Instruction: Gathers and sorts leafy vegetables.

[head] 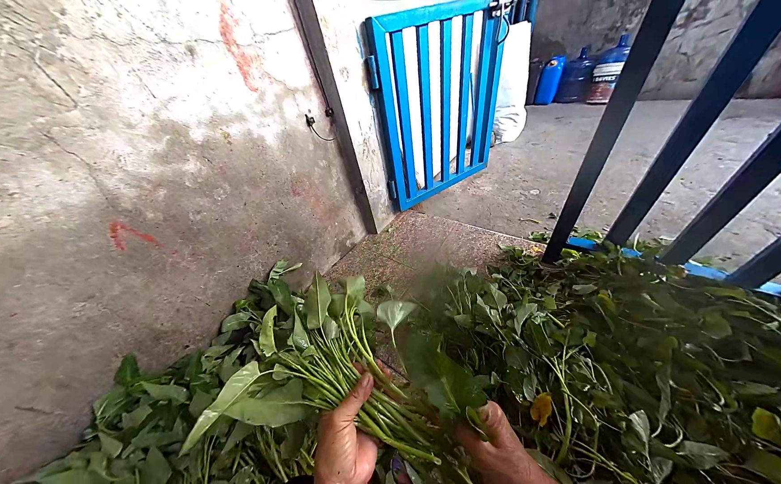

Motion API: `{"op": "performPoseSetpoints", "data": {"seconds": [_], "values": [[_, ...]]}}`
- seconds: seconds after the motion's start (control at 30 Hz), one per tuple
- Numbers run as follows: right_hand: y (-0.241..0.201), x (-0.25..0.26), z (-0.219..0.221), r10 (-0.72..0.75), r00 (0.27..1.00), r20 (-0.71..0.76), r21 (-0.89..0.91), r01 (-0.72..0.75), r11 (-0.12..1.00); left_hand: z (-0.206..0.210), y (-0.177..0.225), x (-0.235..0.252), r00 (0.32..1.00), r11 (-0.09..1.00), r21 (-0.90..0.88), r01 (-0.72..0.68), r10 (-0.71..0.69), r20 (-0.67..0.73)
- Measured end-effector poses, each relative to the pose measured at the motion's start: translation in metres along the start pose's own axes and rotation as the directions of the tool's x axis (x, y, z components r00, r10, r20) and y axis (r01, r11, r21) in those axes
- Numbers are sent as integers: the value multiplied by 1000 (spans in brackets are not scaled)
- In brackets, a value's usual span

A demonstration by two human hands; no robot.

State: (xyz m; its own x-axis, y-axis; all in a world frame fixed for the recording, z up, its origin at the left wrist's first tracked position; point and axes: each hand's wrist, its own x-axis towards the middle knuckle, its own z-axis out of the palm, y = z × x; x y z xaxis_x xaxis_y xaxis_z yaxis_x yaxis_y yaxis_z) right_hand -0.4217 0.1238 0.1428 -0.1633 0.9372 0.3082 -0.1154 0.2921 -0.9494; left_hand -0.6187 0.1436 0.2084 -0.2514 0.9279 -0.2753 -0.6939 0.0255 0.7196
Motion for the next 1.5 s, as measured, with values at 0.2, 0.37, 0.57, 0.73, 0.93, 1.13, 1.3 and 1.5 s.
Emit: {"op": "performPoseSetpoints", "data": {"seconds": [0.2, 0.37, 0.57, 0.73, 0.93, 1.13, 1.3, 1.5], "values": [[-5, 1, -3, -25, 996, 84, -22, 27, 999, 3, 5, -5, 1000, 1000, -19, 5, -6, -25], [-3, 1, -7, -4, 996, 87, -20, 6, 1000, 1, 4, -5, 999, 998, 51, -28, 29, -14], [-7, -1, -7, 72, 985, 156, 132, -93, 987, 2, 3, 1, 995, 992, 112, -67, 75, -70], [-10, -24, -28, 229, 921, 316, 19, -248, 969, -7, 19, 8, 958, 966, 201, -160, 201, -204], [6, -58, -69, 804, 495, 329, -752, -378, 540, -11, 28, 9, 922, 933, 267, -243, 307, -235], [-67, -16, -42, 894, 416, 165, -964, -124, 235, -5, 19, 10, 935, 935, 299, -189, 264, -235], [-66, 0, -30, 448, 848, 284, -754, -92, 650, 16, 15, 7, 958, 946, 302, -122, 191, -212], [-19, 4, -36, 267, 775, 573, -169, -208, 964, 29, 39, 13, 955, 936, 329, -129, 207, -214]]}}
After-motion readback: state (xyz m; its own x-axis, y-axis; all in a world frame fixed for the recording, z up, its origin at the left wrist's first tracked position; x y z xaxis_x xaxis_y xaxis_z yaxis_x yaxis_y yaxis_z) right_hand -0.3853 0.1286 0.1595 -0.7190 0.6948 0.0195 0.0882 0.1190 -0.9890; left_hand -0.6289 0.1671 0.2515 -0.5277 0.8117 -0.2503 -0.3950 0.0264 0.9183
